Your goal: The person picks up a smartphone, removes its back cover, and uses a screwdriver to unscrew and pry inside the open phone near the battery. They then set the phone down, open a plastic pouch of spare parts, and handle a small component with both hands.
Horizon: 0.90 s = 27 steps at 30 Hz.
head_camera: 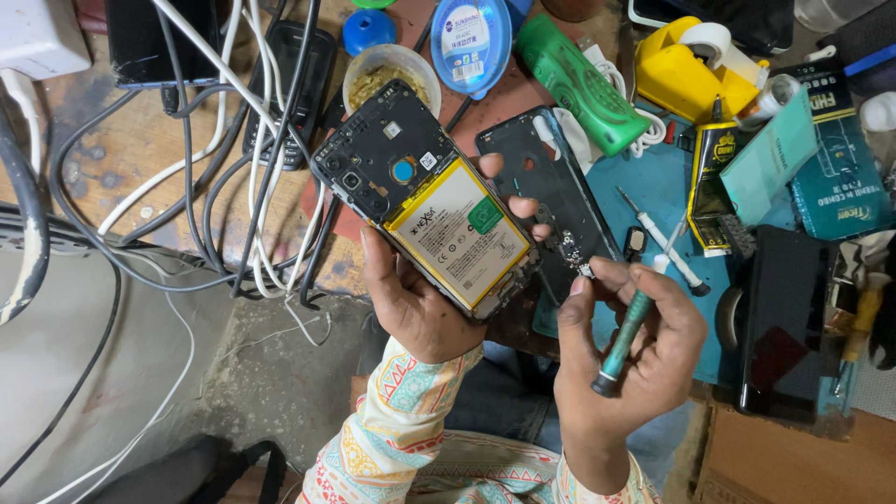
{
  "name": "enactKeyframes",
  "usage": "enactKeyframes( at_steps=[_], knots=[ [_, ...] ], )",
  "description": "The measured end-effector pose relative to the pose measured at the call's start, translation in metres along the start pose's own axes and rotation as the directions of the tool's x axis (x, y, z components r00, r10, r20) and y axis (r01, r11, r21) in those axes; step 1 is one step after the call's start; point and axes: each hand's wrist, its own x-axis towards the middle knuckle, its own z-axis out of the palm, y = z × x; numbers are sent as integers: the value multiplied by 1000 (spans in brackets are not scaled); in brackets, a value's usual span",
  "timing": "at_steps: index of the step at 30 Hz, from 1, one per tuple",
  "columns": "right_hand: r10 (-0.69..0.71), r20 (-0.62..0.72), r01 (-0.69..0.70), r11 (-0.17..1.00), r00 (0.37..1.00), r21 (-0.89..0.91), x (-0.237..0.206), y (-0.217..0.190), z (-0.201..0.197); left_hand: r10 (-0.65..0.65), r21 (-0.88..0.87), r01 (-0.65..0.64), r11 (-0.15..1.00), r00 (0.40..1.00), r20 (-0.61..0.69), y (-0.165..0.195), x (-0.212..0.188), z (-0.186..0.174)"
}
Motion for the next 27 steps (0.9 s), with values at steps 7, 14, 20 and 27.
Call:
enactKeyframes(
  at_steps=[7, 14, 20, 27],
  knots=[
    [-12, -50, 10, 1000, 999, -23, 6, 13, -1, -16, -26, 17, 1000, 999, 47, 1, -1, 0],
    [229, -97, -194, 940, 969, 282, 10, 14, -14, -46, 0, 46, 999, 999, -18, 5, 0, 4],
    [285, -211, -293, 956, 935, -6, 2, 22, -36, -48, -10, 47, 999, 999, -20, 8, 3, 4],
    [78, -111, -99, 973, 991, -207, -30, 36, -62, -90, -7, 89, 996, 995, -48, 11, 6, 3]
  ],
)
